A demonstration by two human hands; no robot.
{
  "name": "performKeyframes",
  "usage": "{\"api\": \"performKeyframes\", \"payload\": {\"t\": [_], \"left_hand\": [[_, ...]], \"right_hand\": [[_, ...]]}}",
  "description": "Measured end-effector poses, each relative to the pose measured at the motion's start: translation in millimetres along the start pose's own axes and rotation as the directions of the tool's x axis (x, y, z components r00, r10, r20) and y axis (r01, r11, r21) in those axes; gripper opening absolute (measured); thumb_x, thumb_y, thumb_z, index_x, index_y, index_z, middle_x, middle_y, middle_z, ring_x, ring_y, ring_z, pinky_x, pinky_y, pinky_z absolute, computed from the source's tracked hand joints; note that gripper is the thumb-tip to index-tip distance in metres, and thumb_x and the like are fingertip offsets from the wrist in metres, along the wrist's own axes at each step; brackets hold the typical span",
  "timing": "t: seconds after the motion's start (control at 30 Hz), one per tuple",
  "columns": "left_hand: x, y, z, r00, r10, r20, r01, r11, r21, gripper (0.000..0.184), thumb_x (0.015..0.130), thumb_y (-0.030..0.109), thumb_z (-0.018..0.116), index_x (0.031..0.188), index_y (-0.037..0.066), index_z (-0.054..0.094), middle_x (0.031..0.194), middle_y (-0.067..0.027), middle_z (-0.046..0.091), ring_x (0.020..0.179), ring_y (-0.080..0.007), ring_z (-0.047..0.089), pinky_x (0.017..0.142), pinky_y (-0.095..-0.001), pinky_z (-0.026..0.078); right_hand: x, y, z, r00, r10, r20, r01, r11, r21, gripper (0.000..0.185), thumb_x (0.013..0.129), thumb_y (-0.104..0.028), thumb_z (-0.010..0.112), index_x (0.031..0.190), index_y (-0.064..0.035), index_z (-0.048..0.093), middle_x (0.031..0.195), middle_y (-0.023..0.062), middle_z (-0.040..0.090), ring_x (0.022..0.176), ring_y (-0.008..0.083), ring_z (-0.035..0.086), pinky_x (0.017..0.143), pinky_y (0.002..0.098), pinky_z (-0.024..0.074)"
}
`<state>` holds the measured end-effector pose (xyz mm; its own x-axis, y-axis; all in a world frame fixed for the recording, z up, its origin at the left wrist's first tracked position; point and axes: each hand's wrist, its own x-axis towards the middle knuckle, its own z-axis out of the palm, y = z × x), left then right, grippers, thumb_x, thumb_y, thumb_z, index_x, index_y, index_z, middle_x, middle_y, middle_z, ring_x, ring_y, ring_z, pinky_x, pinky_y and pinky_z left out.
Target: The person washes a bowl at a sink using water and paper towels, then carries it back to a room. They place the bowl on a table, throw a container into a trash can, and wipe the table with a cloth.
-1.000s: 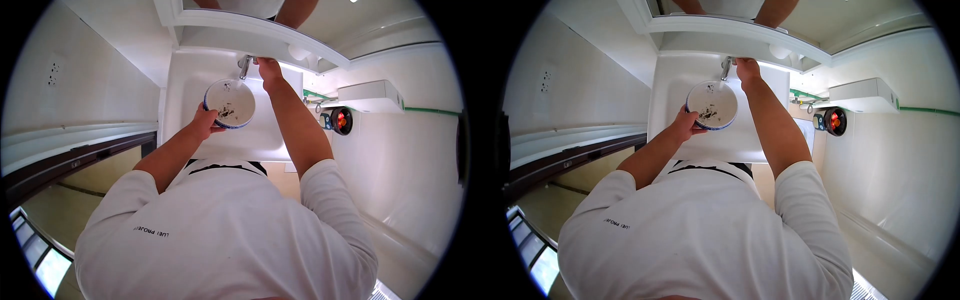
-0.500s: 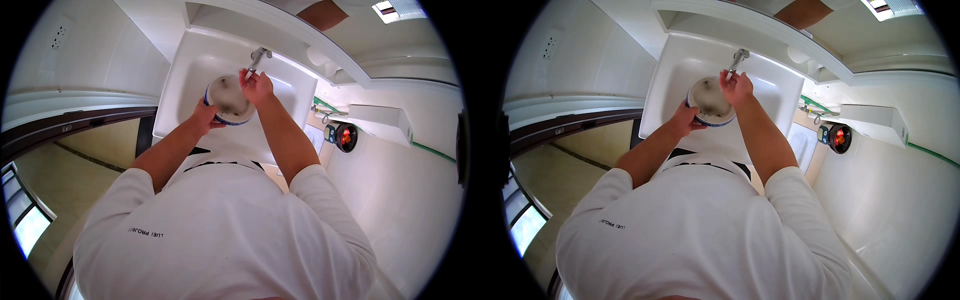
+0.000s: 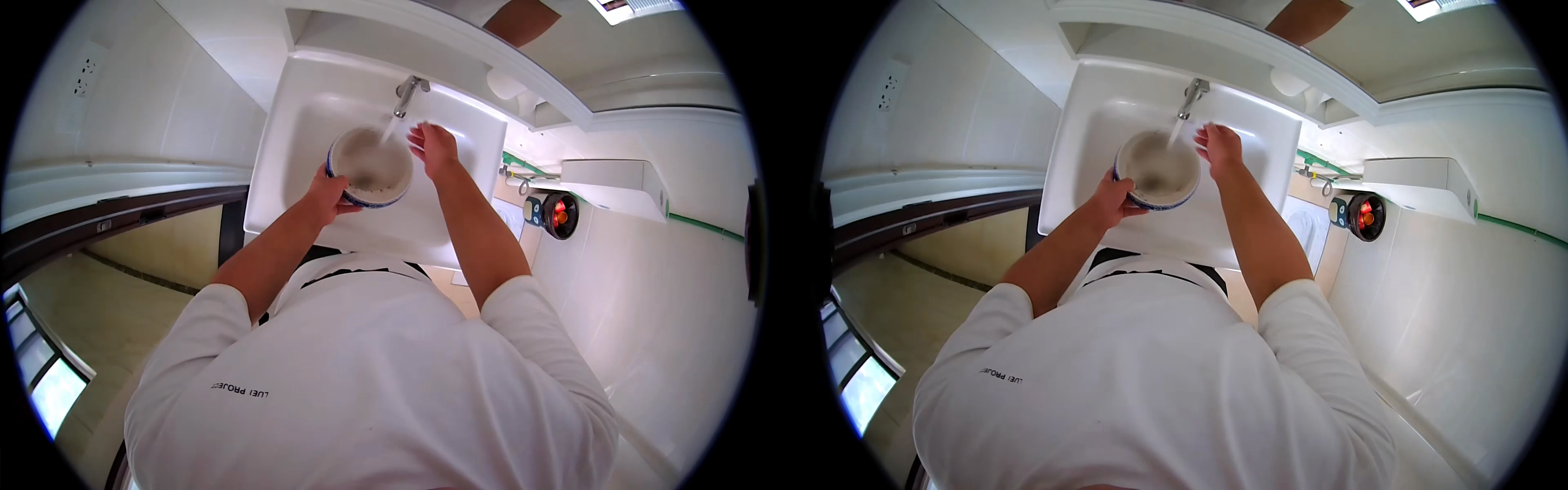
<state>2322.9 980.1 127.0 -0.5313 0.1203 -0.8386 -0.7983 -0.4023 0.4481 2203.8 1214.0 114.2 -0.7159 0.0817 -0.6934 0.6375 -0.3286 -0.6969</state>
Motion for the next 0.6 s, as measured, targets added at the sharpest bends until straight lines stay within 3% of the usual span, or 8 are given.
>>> {"api": "performKeyframes", "payload": {"t": [0.07, 0.17, 0.23, 0.27, 0.33, 0.43, 0.6], "left_hand": [[-0.9, 6.3, 1.9, 1.000, 0.016, -0.015, -0.015, 0.999, 0.045, 0.074, 0.088, -0.001, 0.052, 0.155, 0.021, 0.027, 0.134, -0.0160, 0.057, 0.104, -0.0376, 0.072, 0.082, -0.0577, 0.064], [1.2, 5.9, -0.7, 0.999, 0.045, -0.002, -0.045, 0.996, 0.074, 0.075, 0.089, -0.001, 0.051, 0.156, 0.022, 0.026, 0.134, -0.0152, 0.057, 0.106, -0.0377, 0.071, 0.083, -0.0574, 0.064], [5.2, 6.9, -3.4, 0.999, 0.047, 0.027, -0.049, 0.995, 0.089, 0.074, 0.089, -0.002, 0.050, 0.155, 0.023, 0.028, 0.137, -0.0151, 0.055, 0.109, -0.0374, 0.070, 0.081, -0.0567, 0.065], [6.9, 6.2, -4.8, 0.997, 0.051, 0.054, -0.056, 0.993, 0.100, 0.073, 0.090, -0.004, 0.049, 0.154, 0.024, 0.030, 0.140, -0.0151, 0.052, 0.113, -0.0370, 0.068, 0.080, -0.0560, 0.066], [6.8, 6.7, -4.4, 0.996, 0.059, 0.062, -0.065, 0.993, 0.096, 0.074, 0.089, -0.004, 0.048, 0.155, 0.025, 0.030, 0.141, -0.0149, 0.052, 0.113, -0.0370, 0.068, 0.080, -0.0561, 0.066], [6.5, 9.5, -3.6, 0.992, 0.073, 0.103, -0.084, 0.991, 0.103, 0.075, 0.089, -0.004, 0.047, 0.156, 0.024, 0.027, 0.142, -0.0157, 0.049, 0.114, -0.0370, 0.068, 0.084, -0.0575, 0.065], [22.1, 8.0, 0.1, 0.984, 0.052, 0.172, -0.065, 0.996, 0.068, 0.076, 0.089, -0.003, 0.046, 0.157, 0.022, 0.024, 0.142, -0.0160, 0.048, 0.114, -0.0369, 0.067, 0.089, -0.0599, 0.063]], "right_hand": [[-2.1, 4.7, -27.1, 0.978, -0.205, -0.047, 0.156, 0.856, -0.494, 0.026, 0.102, -0.024, 0.062, 0.114, -0.0019, 0.068, 0.105, 0.0104, 0.073, 0.097, 0.0191, 0.071, 0.077, 0.0348, 0.0565], [-0.7, 26.9, -72.5, 0.951, -0.309, -0.027, 0.226, 0.748, -0.624, 0.031, 0.100, -0.024, 0.064, 0.121, -0.0021, 0.068, 0.107, 0.0099, 0.073, 0.093, 0.0159, 0.070, 0.077, 0.0327, 0.0559], [-22.8, 27.1, -80.9, 0.985, -0.152, -0.079, 0.043, 0.665, -0.745, 0.028, 0.099, -0.022, 0.065, 0.119, -0.0029, 0.069, 0.107, 0.0093, 0.074, 0.090, 0.0148, 0.070, 0.074, 0.0309, 0.0553], [-30.6, 33.9, -84.5, 0.986, -0.145, -0.087, 0.034, 0.670, -0.741, 0.028, 0.099, -0.022, 0.065, 0.119, -0.0029, 0.069, 0.107, 0.0093, 0.074, 0.090, 0.0148, 0.070, 0.074, 0.0309, 0.0553], [-39.5, 50.0, -90.5, 0.945, -0.326, -0.020, 0.171, 0.544, -0.821, 0.028, 0.099, -0.023, 0.066, 0.118, -0.0019, 0.070, 0.103, 0.0096, 0.074, 0.089, 0.0155, 0.070, 0.072, 0.0302, 0.0548], [-54.9, 58.1, -92.0, 0.981, -0.187, -0.061, 0.075, 0.642, -0.763, 0.030, 0.097, -0.023, 0.064, 0.118, -0.0026, 0.070, 0.098, 0.0108, 0.077, 0.085, 0.0187, 0.071, 0.075, 0.0338, 0.0551], [-64.4, 89.8, -106.6, 0.972, -0.226, -0.061, 0.131, 0.740, -0.660, 0.029, 0.099, -0.021, 0.062, 0.121, -0.0022, 0.068, 0.094, 0.0089, 0.076, 0.084, 0.0179, 0.070, 0.074, 0.0337, 0.0550]]}}
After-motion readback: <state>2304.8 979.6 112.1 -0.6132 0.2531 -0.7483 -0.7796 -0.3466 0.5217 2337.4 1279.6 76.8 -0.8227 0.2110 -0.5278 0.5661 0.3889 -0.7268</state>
